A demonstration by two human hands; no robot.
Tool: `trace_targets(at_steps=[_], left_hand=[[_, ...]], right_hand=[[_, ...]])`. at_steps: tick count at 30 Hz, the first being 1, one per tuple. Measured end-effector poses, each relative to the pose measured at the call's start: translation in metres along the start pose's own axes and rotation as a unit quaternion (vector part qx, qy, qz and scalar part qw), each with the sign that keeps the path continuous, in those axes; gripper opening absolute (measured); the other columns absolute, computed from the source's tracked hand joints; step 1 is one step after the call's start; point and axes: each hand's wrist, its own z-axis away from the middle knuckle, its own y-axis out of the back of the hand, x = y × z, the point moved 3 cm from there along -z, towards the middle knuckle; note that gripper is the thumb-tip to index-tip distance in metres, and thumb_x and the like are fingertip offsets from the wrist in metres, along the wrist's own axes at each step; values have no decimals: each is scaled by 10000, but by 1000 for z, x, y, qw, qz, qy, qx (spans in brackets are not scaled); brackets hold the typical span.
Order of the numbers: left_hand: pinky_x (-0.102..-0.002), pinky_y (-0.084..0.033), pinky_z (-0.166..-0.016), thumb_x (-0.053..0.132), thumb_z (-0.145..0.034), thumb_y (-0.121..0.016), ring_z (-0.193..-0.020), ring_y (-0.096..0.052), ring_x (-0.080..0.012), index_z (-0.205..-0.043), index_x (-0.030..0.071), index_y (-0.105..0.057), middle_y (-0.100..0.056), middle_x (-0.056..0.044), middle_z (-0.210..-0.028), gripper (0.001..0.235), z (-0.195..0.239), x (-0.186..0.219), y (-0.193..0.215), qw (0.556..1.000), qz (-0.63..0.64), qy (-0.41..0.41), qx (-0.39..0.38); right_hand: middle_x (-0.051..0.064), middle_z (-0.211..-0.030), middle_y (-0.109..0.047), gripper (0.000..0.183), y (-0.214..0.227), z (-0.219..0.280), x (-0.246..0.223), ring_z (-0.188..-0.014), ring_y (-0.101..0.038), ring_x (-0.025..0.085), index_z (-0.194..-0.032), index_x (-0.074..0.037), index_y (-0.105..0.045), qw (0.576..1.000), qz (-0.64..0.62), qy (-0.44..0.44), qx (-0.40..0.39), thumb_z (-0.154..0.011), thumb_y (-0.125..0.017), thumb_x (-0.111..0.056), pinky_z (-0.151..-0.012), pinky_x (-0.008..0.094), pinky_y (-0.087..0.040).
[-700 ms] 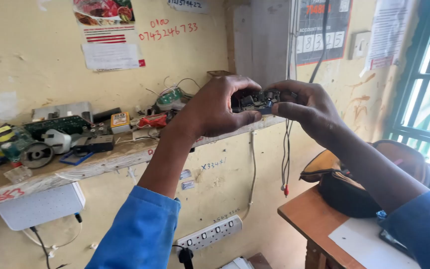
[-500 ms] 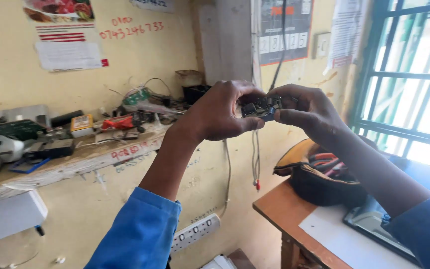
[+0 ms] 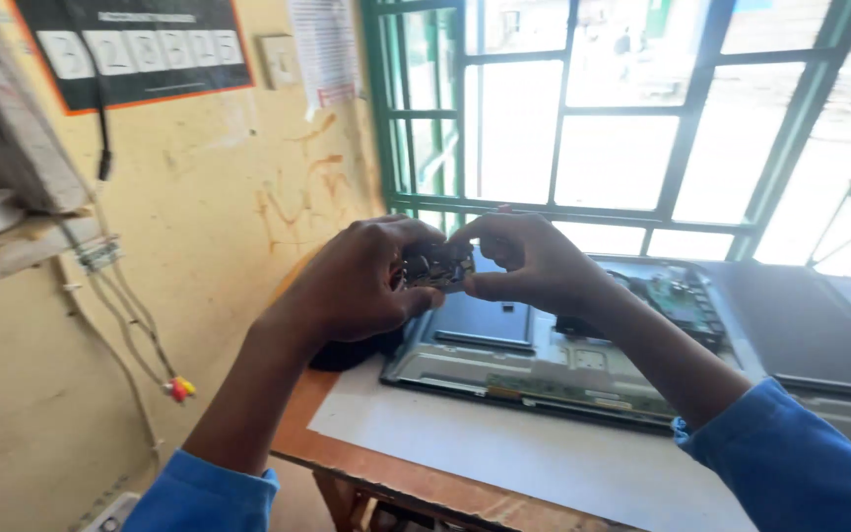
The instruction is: The person works on the back of a disassembled flat-screen TV, handling a small circuit board and connecting wires. They use a hot glue gun to apply adhesive to the board and a screwdriver to adjust components, then place the board into the TV chassis.
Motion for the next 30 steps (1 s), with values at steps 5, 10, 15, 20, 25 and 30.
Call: trace_targets(at_steps=[5,10,15,20,25,30], left_hand=[[-519,-580,-848,193,-731,-823,-999,-723,-411,-1207,84,-727,-753,-171,-1042,497,-54,36,-90,996,57,-65,-28],[-541,-582,-826,192,-714,-833,-1008,-709,-424,-1252,77,-696,-747,-181,-1068,567,-107,72,-185,988,104,-96,-59],[-532,-593,-821,269,-726,-827,-1021,-701,-389,-1281,66,-665,-728,-153,-1072,612,-158,116,-271,980,118,-142,-78],[-539,-600,-842,193,-716,-819,-1038,-693,-382,-1341,45,-619,-721,-162,-1060,673,-208,158,-339,973,150,-136,-113],[-521,-609,-841,178,-712,-835,-1034,-696,-364,-1390,47,-578,-717,-146,-1059,737,-250,174,-416,971,142,-135,-135],[-523,-619,-835,142,-708,-866,-1002,-712,-375,-1342,7,-608,-722,-177,-1012,697,-271,181,-444,976,89,-126,-155]], right_hand=[[113,-599,-564,644,66,80,27,-520,-456,179,-1223,-5,-743,992,65,-102,25,-703,-841,-372,-498,349,-403],[114,-601,-583,658,137,156,75,-575,-469,169,-1267,-32,-728,979,119,-163,29,-700,-843,-347,-528,350,-409],[78,-545,-560,629,201,222,96,-537,-433,162,-1263,-62,-752,956,134,-251,70,-669,-833,-251,-527,357,-403],[49,-545,-512,620,259,275,129,-538,-408,134,-1270,-52,-759,941,110,-304,102,-660,-839,-125,-502,346,-389],[3,-594,-448,589,300,313,171,-562,-375,109,-1255,-39,-762,927,98,-339,125,-668,-819,-46,-516,322,-363],[1,-660,-409,597,314,328,211,-606,-390,125,-1249,-61,-779,922,97,-358,112,-655,-839,-41,-544,328,-367]])
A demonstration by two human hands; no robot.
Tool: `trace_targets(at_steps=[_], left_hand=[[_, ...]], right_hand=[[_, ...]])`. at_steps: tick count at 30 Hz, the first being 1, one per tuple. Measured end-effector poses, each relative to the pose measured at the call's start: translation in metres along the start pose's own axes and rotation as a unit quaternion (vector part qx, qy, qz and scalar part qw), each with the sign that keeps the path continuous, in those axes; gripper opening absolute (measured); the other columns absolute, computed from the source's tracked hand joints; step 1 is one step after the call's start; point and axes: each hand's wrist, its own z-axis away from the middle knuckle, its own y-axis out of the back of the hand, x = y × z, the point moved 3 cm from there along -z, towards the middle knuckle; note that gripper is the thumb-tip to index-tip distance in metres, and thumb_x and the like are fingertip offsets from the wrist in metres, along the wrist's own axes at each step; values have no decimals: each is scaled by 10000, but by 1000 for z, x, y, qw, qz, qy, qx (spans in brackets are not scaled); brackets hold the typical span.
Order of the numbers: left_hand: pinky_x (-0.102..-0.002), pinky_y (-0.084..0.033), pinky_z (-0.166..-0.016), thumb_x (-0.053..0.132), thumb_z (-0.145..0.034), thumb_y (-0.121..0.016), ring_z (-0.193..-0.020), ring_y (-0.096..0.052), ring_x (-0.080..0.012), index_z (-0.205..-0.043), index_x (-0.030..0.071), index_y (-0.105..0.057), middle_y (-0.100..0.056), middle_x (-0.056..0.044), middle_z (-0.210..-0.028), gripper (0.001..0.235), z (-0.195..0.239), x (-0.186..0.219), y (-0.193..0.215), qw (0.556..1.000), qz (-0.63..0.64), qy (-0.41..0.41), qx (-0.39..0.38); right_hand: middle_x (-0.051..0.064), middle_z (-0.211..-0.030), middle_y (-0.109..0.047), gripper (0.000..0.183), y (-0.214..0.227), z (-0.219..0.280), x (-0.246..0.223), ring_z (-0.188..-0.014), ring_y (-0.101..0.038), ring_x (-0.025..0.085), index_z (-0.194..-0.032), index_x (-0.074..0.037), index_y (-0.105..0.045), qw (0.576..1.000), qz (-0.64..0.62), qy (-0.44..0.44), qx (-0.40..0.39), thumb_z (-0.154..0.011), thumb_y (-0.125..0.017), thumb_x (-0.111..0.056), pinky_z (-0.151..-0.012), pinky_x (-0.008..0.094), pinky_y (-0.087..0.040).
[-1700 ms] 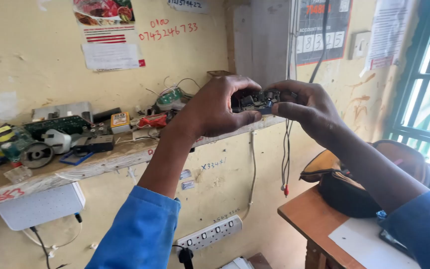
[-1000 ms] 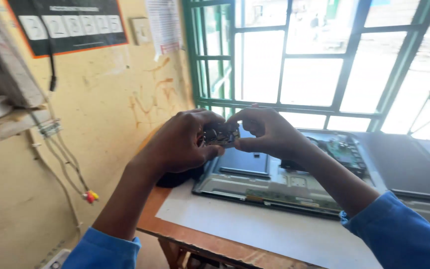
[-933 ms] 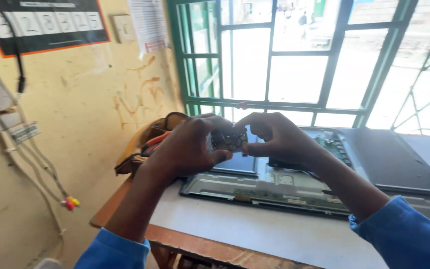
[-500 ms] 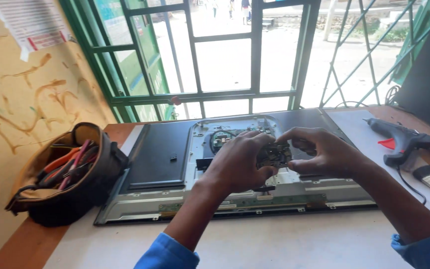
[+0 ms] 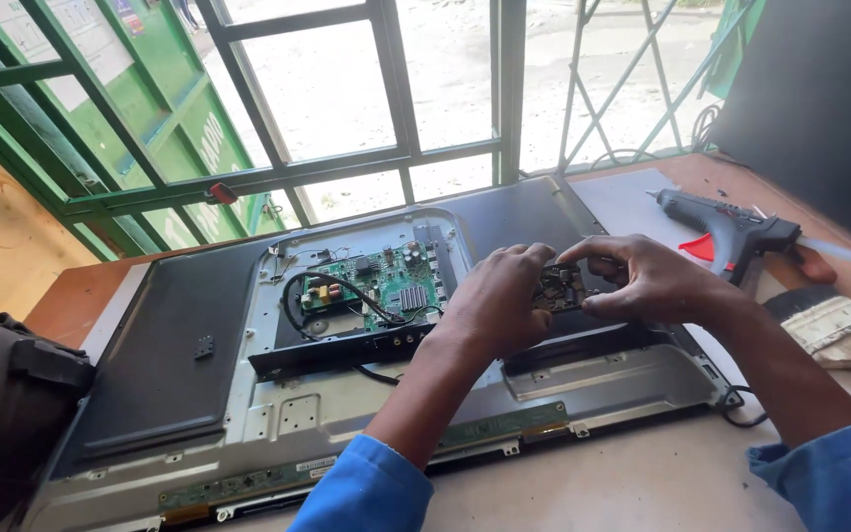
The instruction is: The person works on the back of a disassembled flat-screen TV, handling a small circuit board and connecting wires. They use a hot glue gun to apply adhesive to the board and a screwdriver to adjust components, then place the board into the TV chassis.
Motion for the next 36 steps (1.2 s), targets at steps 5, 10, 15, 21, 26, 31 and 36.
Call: trace_targets(at_steps=[5,10,15,21,26,31,36], left_hand=[[-475,-603,-819,160,-721,-845,-998,-694,-363,-1374,26,-590,-709,-184,-1108,713,-8,-10,-9,999,10,16,-32],[-485,-538,-878,191,-736,-786,-1169,-600,-374,-1406,66,-573,-664,-169,-1296,714,-6,-16,-8,999,-7,6,-30],[-464,-535,-933,182,-804,-771,-1187,-625,-361,-1344,66,-646,-705,-155,-1283,566,-2,-7,-1,998,52,-4,18],[-504,-512,-843,191,-806,-714,-976,-698,-397,-1094,145,-775,-790,-125,-1059,299,-2,-7,-10,989,72,-31,122],[-507,-504,-681,161,-806,-636,-870,-681,-396,-1002,97,-724,-769,-103,-892,224,2,-7,-4,984,89,-5,157],[-481,-493,-629,222,-870,-625,-794,-698,-396,-939,120,-754,-772,-120,-819,178,5,-6,2,981,114,23,154],[-509,-439,-572,213,-867,-554,-714,-630,-444,-809,102,-705,-707,-172,-734,197,4,-8,-1,984,95,38,144]], right_hand=[[48,-834,-577,683,3,-6,-5,-733,-517,158,-1350,-136,-713,994,36,-104,-10,-677,-831,-133,-648,313,-440],[73,-1226,-645,672,14,-13,36,-1122,-587,165,-1427,-68,-626,991,-79,-112,-12,-761,-668,3,-1015,275,-441],[182,-1140,-692,466,15,-14,41,-966,-657,252,-1379,4,-656,986,-121,-111,19,-936,-516,48,-942,328,-517],[284,-1064,-776,385,2,-12,17,-992,-769,344,-1328,65,-673,982,-158,-87,59,-961,-554,51,-909,364,-587],[299,-1019,-791,383,-5,-8,6,-908,-768,352,-1317,88,-666,978,-178,-86,65,-953,-578,8,-854,390,-618],[304,-1013,-796,314,-13,-7,3,-894,-782,383,-1262,75,-653,976,-186,-94,54,-981,-557,-26,-824,423,-632],[256,-989,-821,274,-16,-5,2,-931,-804,324,-1233,26,-659,987,-132,-80,53,-987,-560,-42,-798,395,-631]])
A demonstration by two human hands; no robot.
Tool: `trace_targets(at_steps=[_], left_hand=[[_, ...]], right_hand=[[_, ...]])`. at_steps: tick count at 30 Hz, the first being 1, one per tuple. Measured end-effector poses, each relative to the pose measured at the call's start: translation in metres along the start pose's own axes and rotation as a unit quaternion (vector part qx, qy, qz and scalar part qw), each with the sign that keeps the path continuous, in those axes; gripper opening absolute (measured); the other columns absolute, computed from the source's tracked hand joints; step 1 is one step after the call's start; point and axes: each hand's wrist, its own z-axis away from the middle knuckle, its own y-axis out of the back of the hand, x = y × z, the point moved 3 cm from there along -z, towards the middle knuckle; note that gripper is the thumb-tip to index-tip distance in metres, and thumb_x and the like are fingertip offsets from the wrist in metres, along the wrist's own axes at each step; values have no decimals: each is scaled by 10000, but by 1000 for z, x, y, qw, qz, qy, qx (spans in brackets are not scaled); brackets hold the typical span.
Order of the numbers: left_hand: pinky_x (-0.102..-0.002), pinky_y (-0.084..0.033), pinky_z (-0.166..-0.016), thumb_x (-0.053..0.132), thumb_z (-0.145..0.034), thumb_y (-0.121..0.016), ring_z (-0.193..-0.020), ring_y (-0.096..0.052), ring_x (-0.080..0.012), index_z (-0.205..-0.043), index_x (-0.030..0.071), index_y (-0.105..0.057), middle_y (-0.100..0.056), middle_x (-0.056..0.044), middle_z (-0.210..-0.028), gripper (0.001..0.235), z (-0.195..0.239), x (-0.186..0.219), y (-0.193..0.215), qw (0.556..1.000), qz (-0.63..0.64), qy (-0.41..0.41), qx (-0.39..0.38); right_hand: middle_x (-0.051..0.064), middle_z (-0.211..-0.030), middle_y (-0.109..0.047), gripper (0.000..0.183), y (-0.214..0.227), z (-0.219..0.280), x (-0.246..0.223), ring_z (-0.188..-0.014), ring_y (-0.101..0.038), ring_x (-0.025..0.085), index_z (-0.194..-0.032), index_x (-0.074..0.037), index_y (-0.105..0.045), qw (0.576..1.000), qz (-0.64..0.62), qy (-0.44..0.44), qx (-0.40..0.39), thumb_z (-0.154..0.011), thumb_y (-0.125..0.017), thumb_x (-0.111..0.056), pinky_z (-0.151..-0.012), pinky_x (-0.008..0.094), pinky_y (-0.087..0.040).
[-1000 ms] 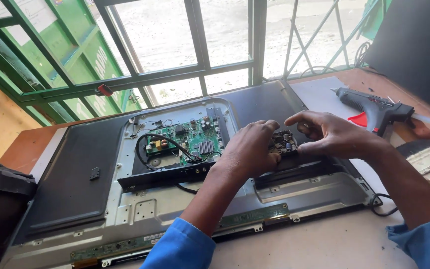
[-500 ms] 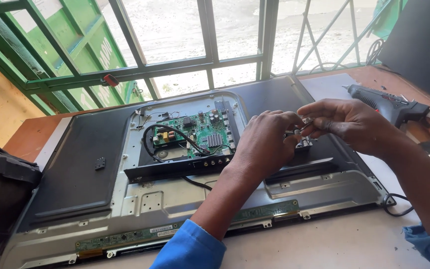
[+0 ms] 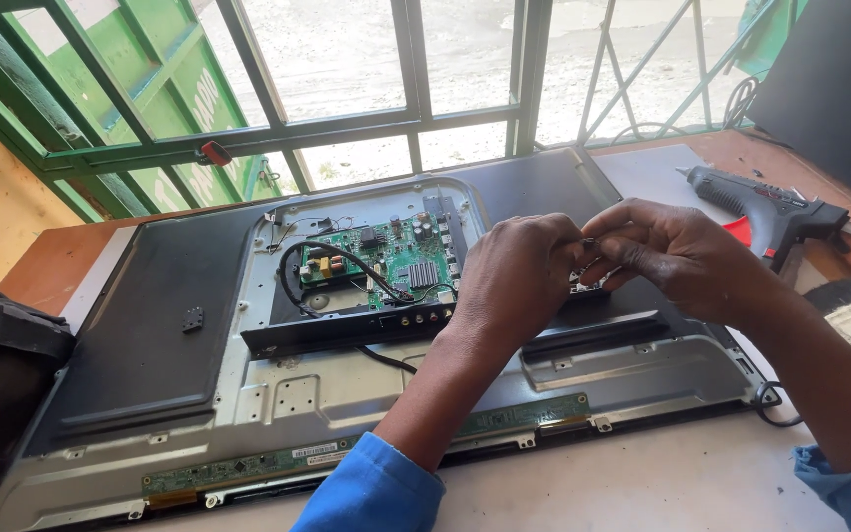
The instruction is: The person works on the back of a disassembled flat-screen TV, handling a small circuit board and connecting wires. They use a hot glue gun to apply adhesive to the board and a screwdriver to adjust components, then place the board into the TV chassis.
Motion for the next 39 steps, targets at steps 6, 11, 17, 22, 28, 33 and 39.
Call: trace_targets(at_steps=[6,11,17,22,28,33,39], left_hand=[[-500,-478,-593,164,-859,-528,-719,-673,-414,-863,112,-724,-745,-140,-761,203,1,6,8,998,35,45,1],[-493,-482,-607,164,-859,-556,-708,-683,-401,-861,105,-710,-752,-130,-756,165,0,4,2,998,57,21,5],[-384,-510,-642,157,-906,-599,-694,-659,-228,-896,102,-735,-747,-56,-754,147,-4,-3,3,984,168,64,-17],[-343,-535,-678,176,-911,-599,-703,-667,-160,-879,113,-756,-746,-9,-727,172,-6,1,9,970,216,104,-41],[-366,-510,-632,319,-871,-642,-700,-671,-199,-826,95,-725,-750,-41,-771,244,-3,4,9,987,142,69,4],[-524,-567,-754,184,-926,-661,-835,-745,-421,-957,73,-759,-742,-170,-767,151,-4,-1,5,988,135,70,15],[-464,-556,-584,53,-892,-654,-701,-650,-327,-820,1,-688,-617,-146,-641,95,-1,3,-20,986,-91,-70,123]], right_hand=[[157,-902,-816,213,0,3,-4,-798,-740,220,-1119,20,-744,997,42,66,24,-972,-626,-79,-712,318,-585],[74,-766,-662,163,-9,10,-10,-705,-572,166,-1013,-33,-720,992,87,64,64,-1034,-566,-80,-684,295,-482],[43,-702,-497,141,-5,-6,22,-636,-425,137,-1048,-17,-674,993,-72,91,28,-1044,-563,-103,-596,260,-372],[25,-720,-533,136,-5,-11,25,-612,-468,106,-1070,-13,-665,972,-219,84,-19,-1019,-601,-121,-533,197,-368],[47,-613,-465,193,-19,5,-7,-586,-405,145,-901,-15,-670,992,-4,59,111,-1006,-575,-146,-571,282,-352],[127,-648,-588,147,-17,-2,7,-600,-576,134,-1045,61,-680,989,-7,107,98,-1012,-626,-72,-513,260,-492],[89,-679,-698,185,-31,6,-15,-672,-661,234,-1036,-72,-715,960,198,81,179,-1016,-590,-207,-688,386,-513]])
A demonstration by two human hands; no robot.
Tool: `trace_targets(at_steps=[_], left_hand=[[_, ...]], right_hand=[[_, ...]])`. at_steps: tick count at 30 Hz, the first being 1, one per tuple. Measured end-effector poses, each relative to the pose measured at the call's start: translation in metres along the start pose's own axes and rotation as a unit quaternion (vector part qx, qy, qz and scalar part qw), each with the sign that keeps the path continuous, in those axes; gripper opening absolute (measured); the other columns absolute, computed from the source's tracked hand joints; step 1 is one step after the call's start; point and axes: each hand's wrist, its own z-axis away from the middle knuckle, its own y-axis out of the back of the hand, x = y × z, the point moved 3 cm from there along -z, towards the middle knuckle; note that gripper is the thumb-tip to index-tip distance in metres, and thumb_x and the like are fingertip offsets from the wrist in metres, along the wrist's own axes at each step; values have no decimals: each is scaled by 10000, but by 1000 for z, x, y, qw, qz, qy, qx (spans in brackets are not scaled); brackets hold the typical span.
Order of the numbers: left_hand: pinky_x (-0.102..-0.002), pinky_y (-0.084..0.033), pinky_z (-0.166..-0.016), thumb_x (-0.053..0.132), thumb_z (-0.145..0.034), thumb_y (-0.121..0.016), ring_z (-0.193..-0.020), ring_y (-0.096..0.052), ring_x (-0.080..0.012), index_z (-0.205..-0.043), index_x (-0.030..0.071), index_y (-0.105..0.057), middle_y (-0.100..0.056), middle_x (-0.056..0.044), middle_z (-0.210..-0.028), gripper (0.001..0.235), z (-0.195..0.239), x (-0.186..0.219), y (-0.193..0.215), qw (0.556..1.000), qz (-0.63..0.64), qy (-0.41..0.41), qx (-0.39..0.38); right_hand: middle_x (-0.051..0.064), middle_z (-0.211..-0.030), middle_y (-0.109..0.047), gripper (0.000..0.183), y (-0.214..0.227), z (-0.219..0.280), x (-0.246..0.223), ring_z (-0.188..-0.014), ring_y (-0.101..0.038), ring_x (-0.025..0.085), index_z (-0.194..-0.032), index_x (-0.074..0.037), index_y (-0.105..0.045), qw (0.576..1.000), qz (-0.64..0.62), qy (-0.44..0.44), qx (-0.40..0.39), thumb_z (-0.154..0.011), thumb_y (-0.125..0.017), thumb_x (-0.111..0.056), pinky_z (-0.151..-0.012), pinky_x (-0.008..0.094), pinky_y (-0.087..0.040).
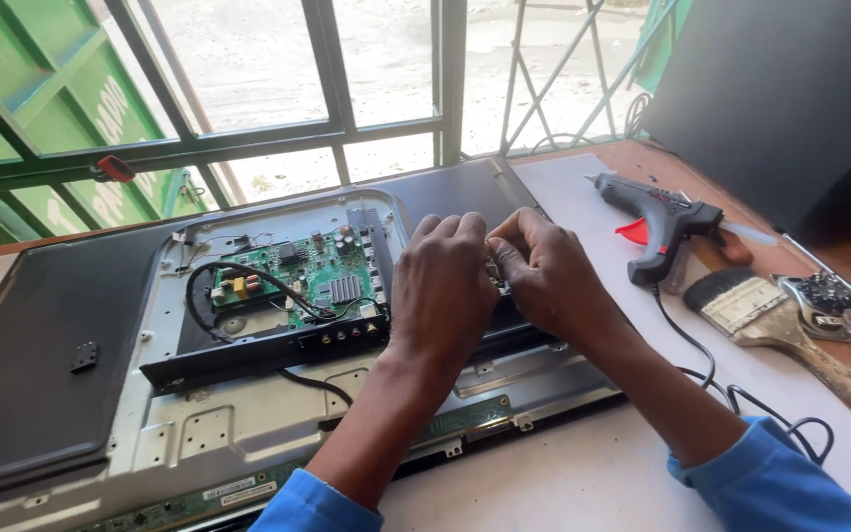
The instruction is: The person works on the back of a disassembled flat-screen TV, handling a small circuit board and connecting wires. They use a hot glue gun to apply adhesive to the board and a screwdriver to adjust components, then place the board into the TV chassis.
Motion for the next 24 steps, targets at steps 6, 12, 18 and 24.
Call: trace_targets(at_steps=[6,12,18,24], left_hand=[[-413,-553,-675,173,-922,-629,-682,-606,-225,-829,97,-733,-652,-71,-641,159,-11,-12,34,935,298,130,-138],[-249,-416,-607,132,-875,-691,-655,-542,-127,-897,15,-732,-634,-97,-634,126,-7,-18,16,804,509,239,-195],[-358,-591,-656,114,-787,-744,-735,-658,-230,-864,43,-743,-667,-130,-715,105,-8,18,-28,994,-103,-43,10],[-264,-426,-632,199,-843,-671,-615,-574,-156,-816,119,-750,-654,-29,-589,115,-22,-13,13,871,409,200,-186]], right_hand=[[42,-695,-642,176,9,-3,17,-776,-632,97,-970,-45,-702,985,-148,42,-80,-1006,-635,-204,-683,299,-509],[13,-612,-485,161,15,-1,18,-569,-468,48,-952,38,-672,932,-337,47,-125,-1002,-612,-103,-478,154,-371],[135,-659,-682,140,15,-3,19,-710,-688,337,-939,-106,-708,996,81,35,26,-970,-613,-205,-722,444,-525],[-41,-603,-451,132,21,-4,17,-609,-456,16,-936,-27,-681,952,-291,32,-83,-989,-593,-109,-483,151,-360]])
